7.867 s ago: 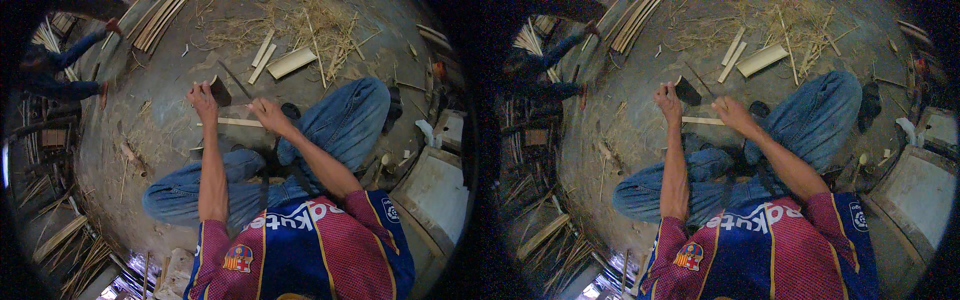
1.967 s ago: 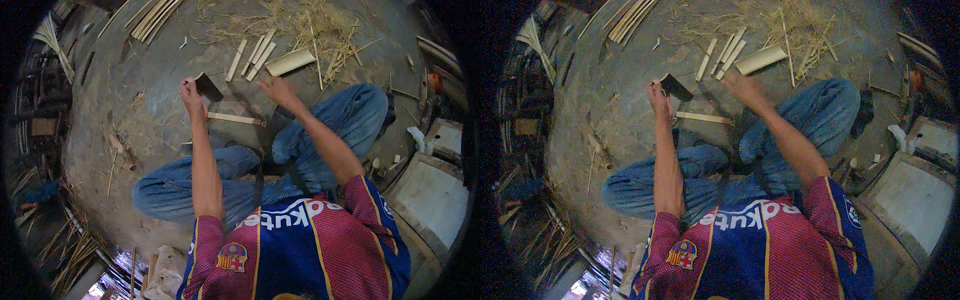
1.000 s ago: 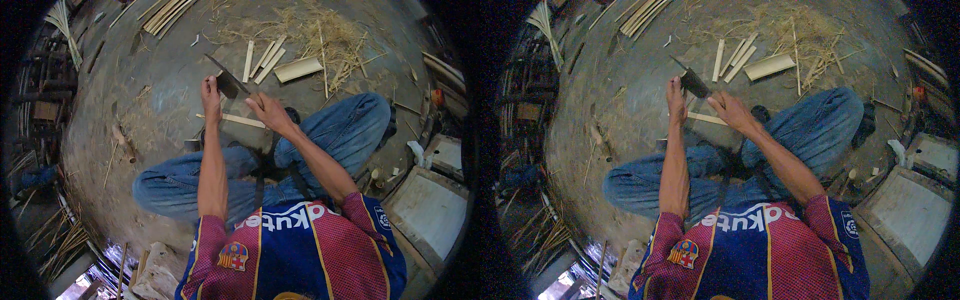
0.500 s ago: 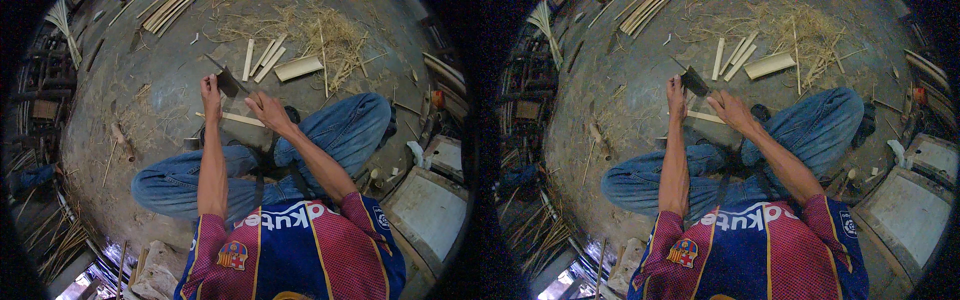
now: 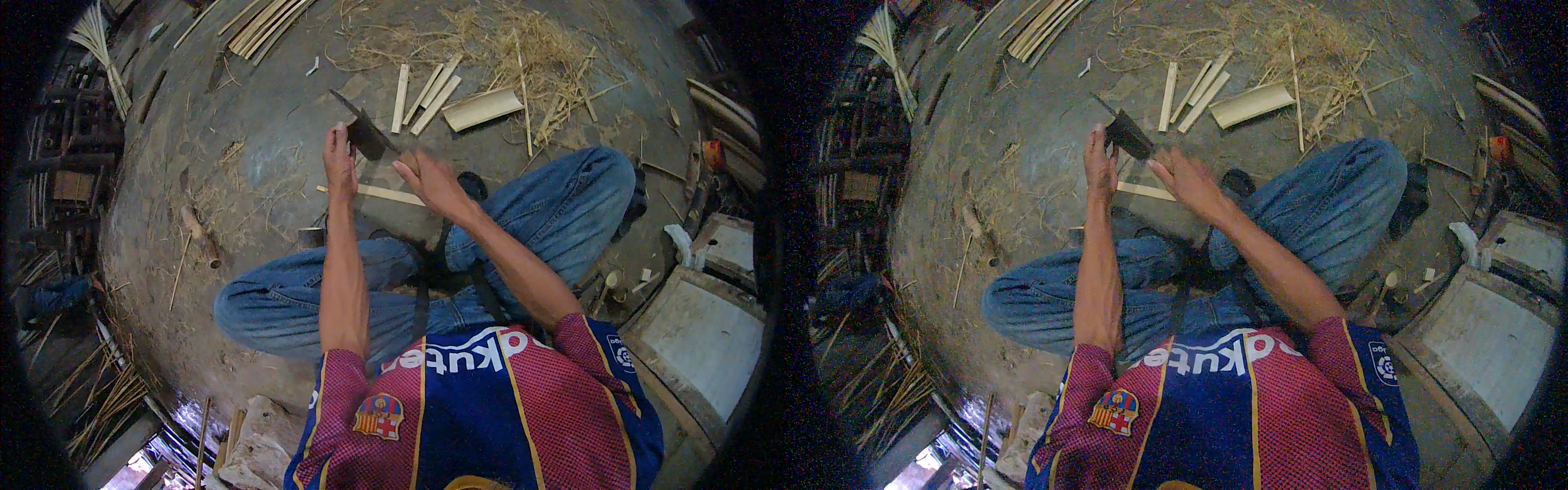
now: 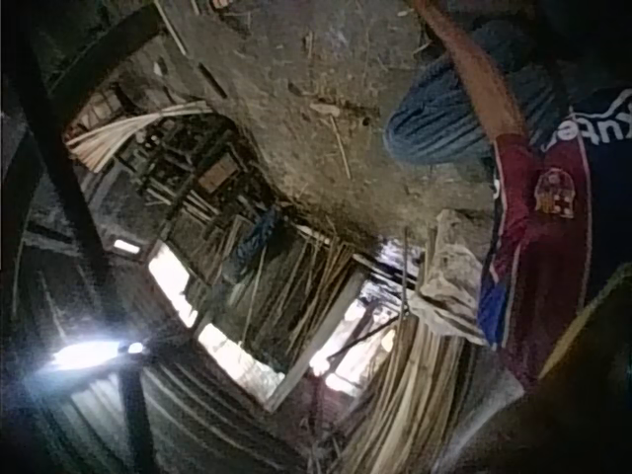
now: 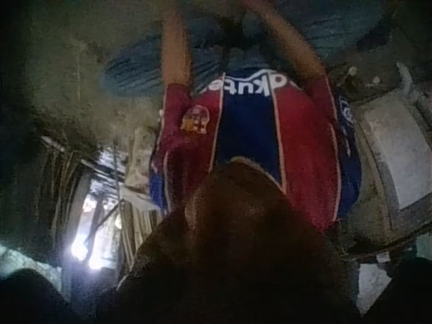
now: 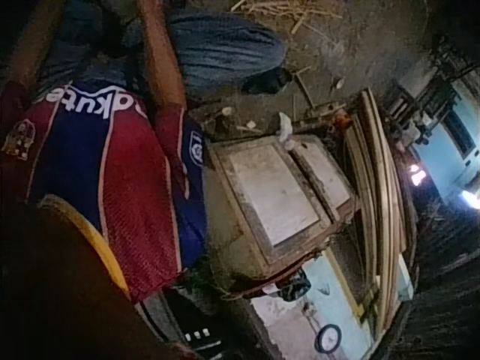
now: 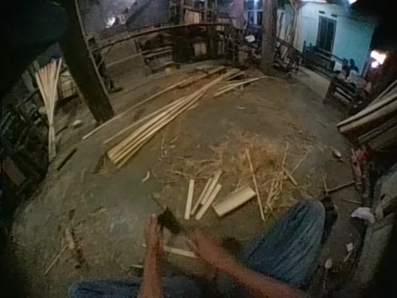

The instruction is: The person sits on the floor and uses a knife to shave and shape small wooden sticks. They repeatedly hold a stick in one hand and scrape it with the knife in the other, creating wood shavings that accumulate on the floor.

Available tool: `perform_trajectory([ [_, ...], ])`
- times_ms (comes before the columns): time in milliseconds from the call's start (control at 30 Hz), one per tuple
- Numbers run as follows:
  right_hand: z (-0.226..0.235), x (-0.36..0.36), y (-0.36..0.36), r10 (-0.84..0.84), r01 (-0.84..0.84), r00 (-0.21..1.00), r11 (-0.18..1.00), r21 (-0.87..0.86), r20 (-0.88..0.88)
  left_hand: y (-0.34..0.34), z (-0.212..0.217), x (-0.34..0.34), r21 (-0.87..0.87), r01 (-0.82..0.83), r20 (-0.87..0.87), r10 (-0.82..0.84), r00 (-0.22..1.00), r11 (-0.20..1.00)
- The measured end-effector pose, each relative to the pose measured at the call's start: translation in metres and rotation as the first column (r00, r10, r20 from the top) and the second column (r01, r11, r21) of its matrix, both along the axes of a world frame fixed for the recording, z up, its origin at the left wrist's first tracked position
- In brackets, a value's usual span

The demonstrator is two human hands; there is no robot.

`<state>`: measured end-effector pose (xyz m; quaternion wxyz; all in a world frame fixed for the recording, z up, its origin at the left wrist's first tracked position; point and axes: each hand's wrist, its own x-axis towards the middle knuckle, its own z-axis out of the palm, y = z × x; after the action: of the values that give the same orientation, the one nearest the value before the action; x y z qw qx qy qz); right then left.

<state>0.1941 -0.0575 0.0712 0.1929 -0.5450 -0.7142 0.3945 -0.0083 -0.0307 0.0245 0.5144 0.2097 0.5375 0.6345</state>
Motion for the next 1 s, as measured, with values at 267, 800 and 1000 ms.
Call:
perform_trajectory([
  [267, 0.012, 0.005, 0.000, 0.017, -0.015, 0.999, 0.997, -0.082, 0.030, -0.001, -0.001, 0.001, 0.015, 0.009, -0.004, -0.009, 1.000, 1.000],
  [800, 0.023, 0.005, -0.002, 0.039, -0.040, 0.999, 0.999, 0.019, 0.032, -0.006, 0.005, 0.006, 0.025, -0.204, -0.363, 0.199, 0.910, 0.979],
  [1000, 0.012, 0.005, -0.001, -0.010, 0.009, 1.000, 1.000, 0.013, 0.019, -0.001, 0.001, 0.000, 0.012, -0.214, -0.141, 0.213, 0.967, 0.977],
])
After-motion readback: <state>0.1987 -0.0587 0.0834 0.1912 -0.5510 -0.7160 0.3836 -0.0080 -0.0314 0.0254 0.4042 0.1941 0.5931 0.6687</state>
